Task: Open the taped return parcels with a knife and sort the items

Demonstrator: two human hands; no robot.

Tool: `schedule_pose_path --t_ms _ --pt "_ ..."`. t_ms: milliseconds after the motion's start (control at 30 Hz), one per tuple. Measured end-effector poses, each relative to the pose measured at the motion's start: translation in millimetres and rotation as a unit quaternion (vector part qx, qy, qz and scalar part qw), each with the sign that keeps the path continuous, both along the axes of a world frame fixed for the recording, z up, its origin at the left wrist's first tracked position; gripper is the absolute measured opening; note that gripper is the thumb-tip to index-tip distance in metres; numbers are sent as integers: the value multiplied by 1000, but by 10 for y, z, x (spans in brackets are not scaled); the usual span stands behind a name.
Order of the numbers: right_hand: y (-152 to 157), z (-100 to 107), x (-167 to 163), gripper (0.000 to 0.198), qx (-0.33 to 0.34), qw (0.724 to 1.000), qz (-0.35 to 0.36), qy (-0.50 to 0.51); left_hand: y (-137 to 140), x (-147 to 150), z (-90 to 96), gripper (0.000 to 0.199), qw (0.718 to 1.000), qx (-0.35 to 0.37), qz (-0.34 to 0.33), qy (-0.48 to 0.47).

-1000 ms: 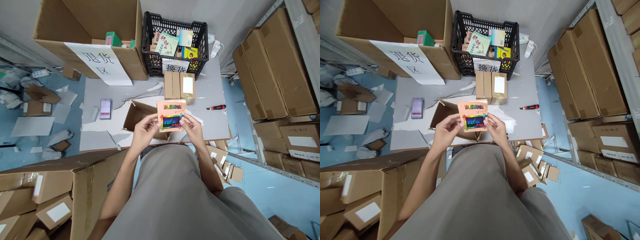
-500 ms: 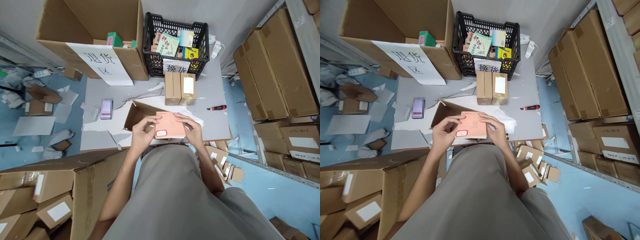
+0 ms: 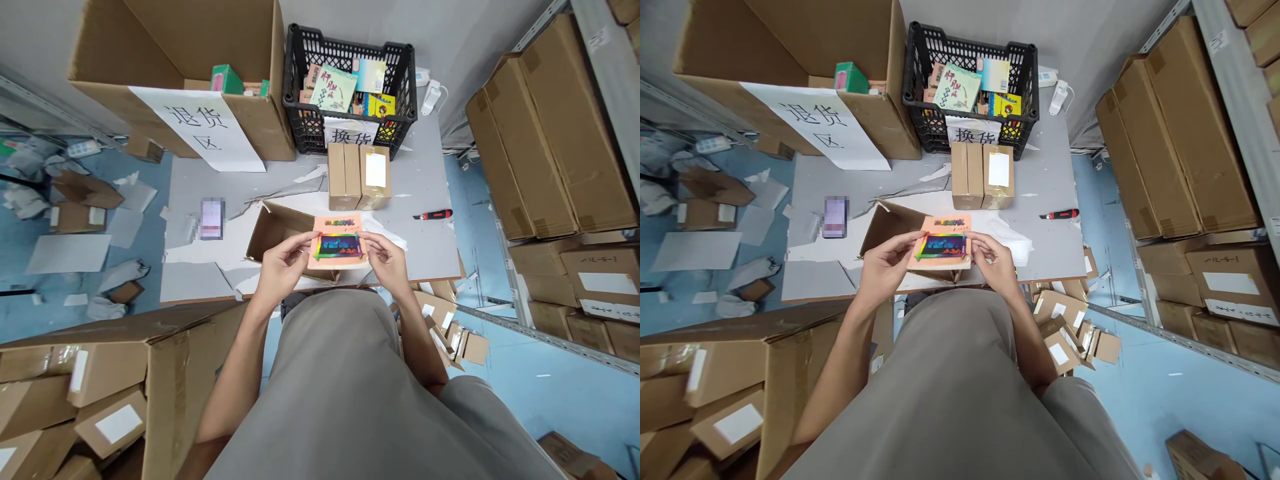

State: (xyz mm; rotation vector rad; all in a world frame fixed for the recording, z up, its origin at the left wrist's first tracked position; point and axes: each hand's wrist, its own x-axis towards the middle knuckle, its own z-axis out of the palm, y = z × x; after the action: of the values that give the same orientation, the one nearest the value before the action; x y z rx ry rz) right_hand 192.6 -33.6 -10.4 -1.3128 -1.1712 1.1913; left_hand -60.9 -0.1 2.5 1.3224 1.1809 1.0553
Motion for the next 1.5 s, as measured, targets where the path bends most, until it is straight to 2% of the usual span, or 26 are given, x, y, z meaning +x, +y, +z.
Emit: schedule_pose_path --t_ms 200,400,533,733,900,967,1067,1133,1233,1300,1367,1500 --pt "31 -2 -55 47 -44 998 15 49 11 94 18 50 999 -44 19 -8" --pt "25 -46 -101 59 -59 996 35 56 14 89 -7 58 999 -4 31 22" --pt "115 -235 -113 71 -85 992 59 70 16 110 32 57 998 38 28 49" --pt "341 -679 -341 58 -130 970 79 187 -64 363 70 28 976 165 -24 140" --pt "369 -893 -499 50 -147 958 50 240 -177 512 -14 31 940 227 -95 235" --pt "353 -906 -492 51 -160 955 41 246 -200 524 -29 30 939 229 -102 238" --pt "329 -849 -412 54 -162 954 30 251 -194 495 -39 30 962 187 -83 180" --pt "316 -756 -340 52 -140 963 18 230 -153 445 -80 34 986 125 -37 107" --pt "284 -531 -273 46 -79 988 -25 127 -29 352 -248 44 999 13 46 -4" --pt "241 -354 -294 39 -33 998 -54 14 73 314 -410 51 993 -56 73 -74" --pt "183 -201 -378 30 26 993 -47 -109 159 324 -563 58 979 -124 71 -147" --pt "74 -92 -626 29 146 942 90 -287 225 457 -720 56 939 -219 56 -258"
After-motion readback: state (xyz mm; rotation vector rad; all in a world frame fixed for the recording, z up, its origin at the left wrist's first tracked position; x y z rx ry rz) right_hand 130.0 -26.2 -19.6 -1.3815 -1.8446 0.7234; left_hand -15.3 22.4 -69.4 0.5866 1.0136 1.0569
